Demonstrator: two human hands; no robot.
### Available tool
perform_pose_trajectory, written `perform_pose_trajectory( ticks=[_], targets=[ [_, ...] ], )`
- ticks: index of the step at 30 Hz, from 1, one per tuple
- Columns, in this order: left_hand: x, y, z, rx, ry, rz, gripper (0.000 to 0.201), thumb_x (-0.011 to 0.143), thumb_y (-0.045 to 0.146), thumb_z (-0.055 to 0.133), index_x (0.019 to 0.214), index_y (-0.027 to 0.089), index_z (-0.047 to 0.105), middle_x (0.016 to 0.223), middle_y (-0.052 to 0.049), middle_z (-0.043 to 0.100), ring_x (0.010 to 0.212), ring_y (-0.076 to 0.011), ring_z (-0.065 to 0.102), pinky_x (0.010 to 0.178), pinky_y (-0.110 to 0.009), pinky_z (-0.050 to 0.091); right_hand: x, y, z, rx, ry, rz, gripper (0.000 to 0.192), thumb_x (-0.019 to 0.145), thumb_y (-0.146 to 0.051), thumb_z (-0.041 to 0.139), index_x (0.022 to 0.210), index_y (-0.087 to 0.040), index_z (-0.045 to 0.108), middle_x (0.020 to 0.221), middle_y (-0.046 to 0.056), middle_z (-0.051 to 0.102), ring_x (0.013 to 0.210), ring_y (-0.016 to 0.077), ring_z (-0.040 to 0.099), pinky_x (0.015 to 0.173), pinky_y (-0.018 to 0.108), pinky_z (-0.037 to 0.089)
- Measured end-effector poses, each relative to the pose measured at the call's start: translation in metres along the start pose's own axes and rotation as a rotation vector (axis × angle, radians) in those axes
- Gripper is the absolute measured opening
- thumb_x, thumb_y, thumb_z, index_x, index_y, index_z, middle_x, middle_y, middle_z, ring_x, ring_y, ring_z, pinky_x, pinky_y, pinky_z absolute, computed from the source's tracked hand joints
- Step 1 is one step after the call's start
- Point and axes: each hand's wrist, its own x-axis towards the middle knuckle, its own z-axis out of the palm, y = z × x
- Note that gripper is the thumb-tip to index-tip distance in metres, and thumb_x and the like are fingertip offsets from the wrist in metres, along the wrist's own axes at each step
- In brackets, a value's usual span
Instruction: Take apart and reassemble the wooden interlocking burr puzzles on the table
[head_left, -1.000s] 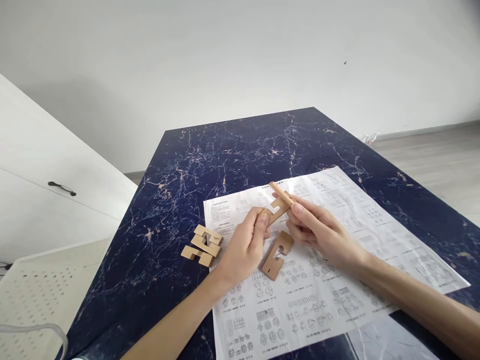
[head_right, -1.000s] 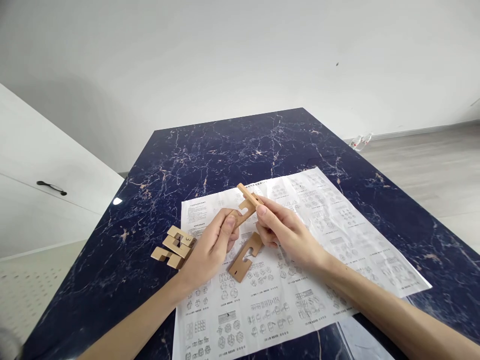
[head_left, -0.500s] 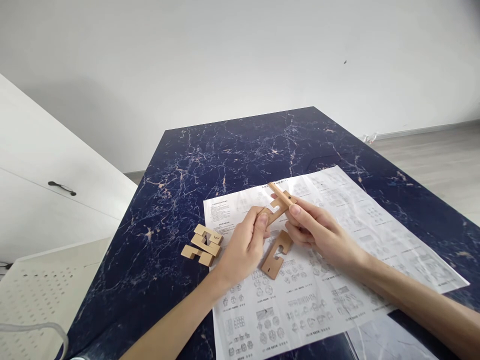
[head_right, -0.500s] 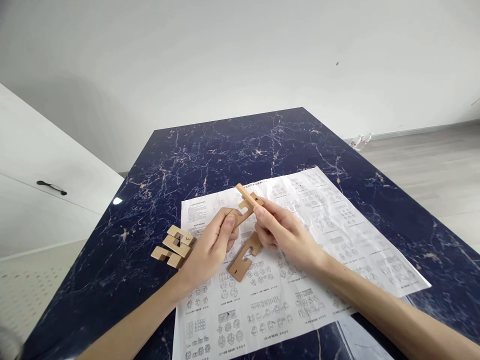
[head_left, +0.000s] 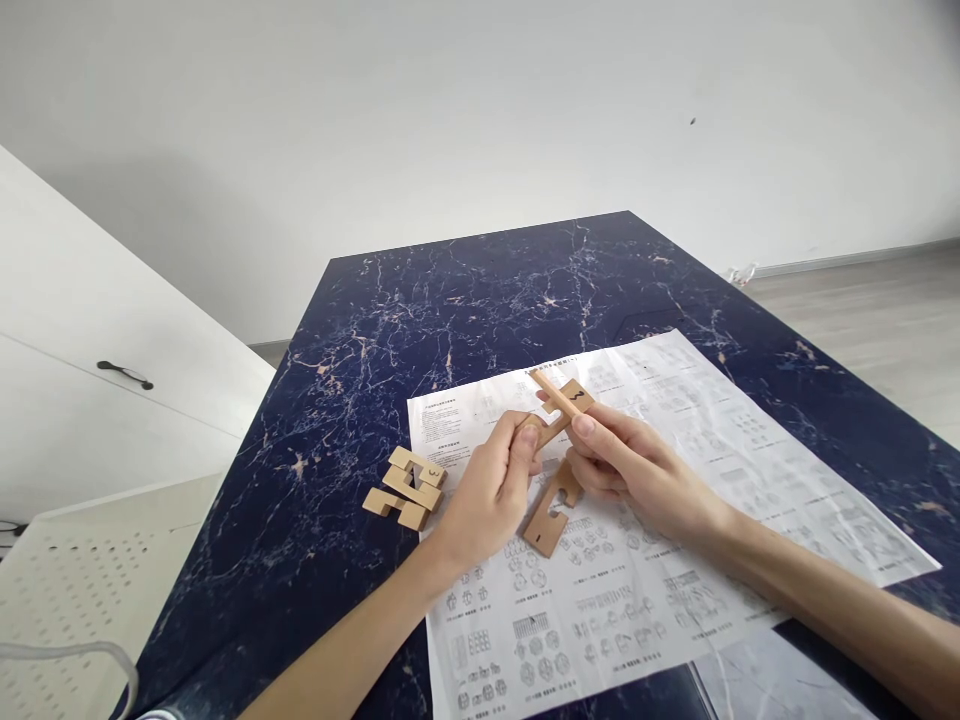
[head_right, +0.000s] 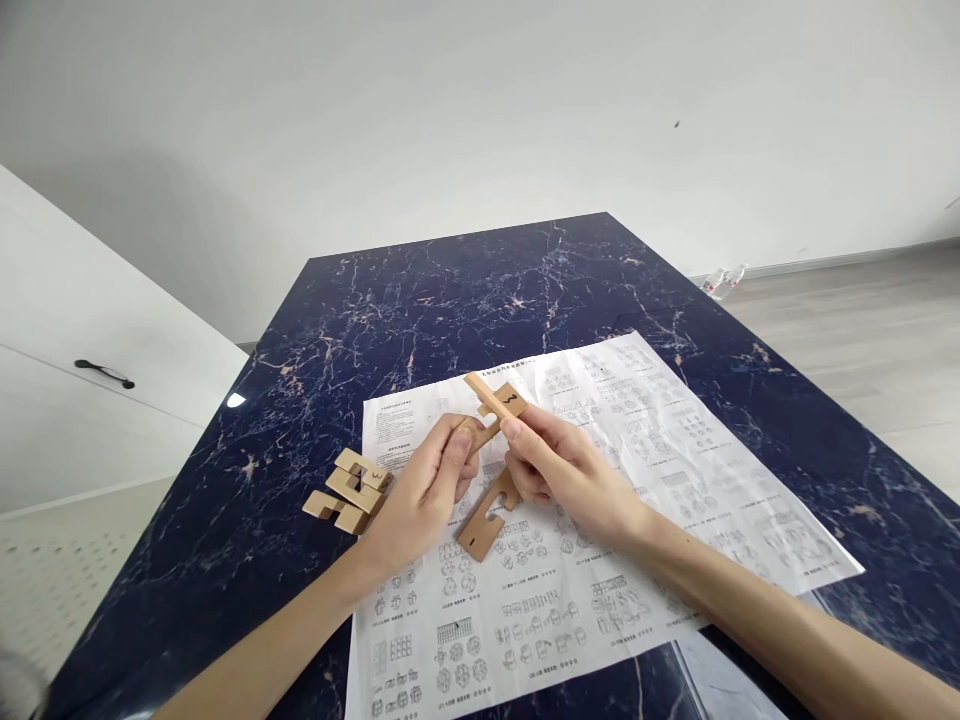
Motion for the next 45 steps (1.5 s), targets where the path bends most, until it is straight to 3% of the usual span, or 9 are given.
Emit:
perform_pose_trajectory(
  ticks=[15,20,27,45],
  targets=[
    [0.000,-0.001,0.001,0.007,-0.006,0.027,0.037,0.116,0.052,0.031,0.097,0.023,0.045,0.075,0.005,0.039,0.063,-0.0126,0.038,0.061,-0.030,0.035,0.001,-0.004,-0.001,-0.006,-0.040,0.010,0.040,0.113,-0.053,0.050,0.086,-0.025,0.045,0.056,-0.010,0.036,0.047,0.0094,0.023,0.047,0.029,0.022],
    [0.000,-0.001,0.002,0.016,0.014,0.029,0.036,0.116,0.050,0.032,0.097,0.023,0.045,0.075,0.004,0.040,0.063,-0.0128,0.038,0.061,-0.030,0.035,-0.001,-0.005,0.005,-0.035,0.035,-0.003,0.040,0.113,-0.053,0.050,0.086,-0.025,0.047,0.055,-0.011,0.035,0.047,0.0092,0.024,0.047,0.029,0.023],
    [0.000,-0.005,0.001,0.019,-0.017,0.047,0.036,0.116,0.049,0.031,0.098,0.022,0.046,0.075,0.005,0.040,0.063,-0.0126,0.038,0.061,-0.030,0.035,0.001,-0.012,-0.001,0.011,-0.053,0.034,0.032,0.112,-0.052,0.053,0.099,-0.022,0.056,0.058,-0.011,0.033,0.047,0.0086,0.022,0.045,0.028,0.021],
    [-0.001,-0.004,0.001,0.014,-0.024,0.074,0.036,0.117,0.047,0.032,0.096,0.023,0.047,0.078,0.004,0.045,0.067,-0.0135,0.044,0.066,-0.032,0.038,0.000,-0.014,-0.010,0.072,-0.091,0.076,0.031,0.111,-0.051,0.057,0.100,-0.022,0.061,0.064,-0.009,0.031,0.047,0.0076,0.022,0.044,0.029,0.019]
  ],
)
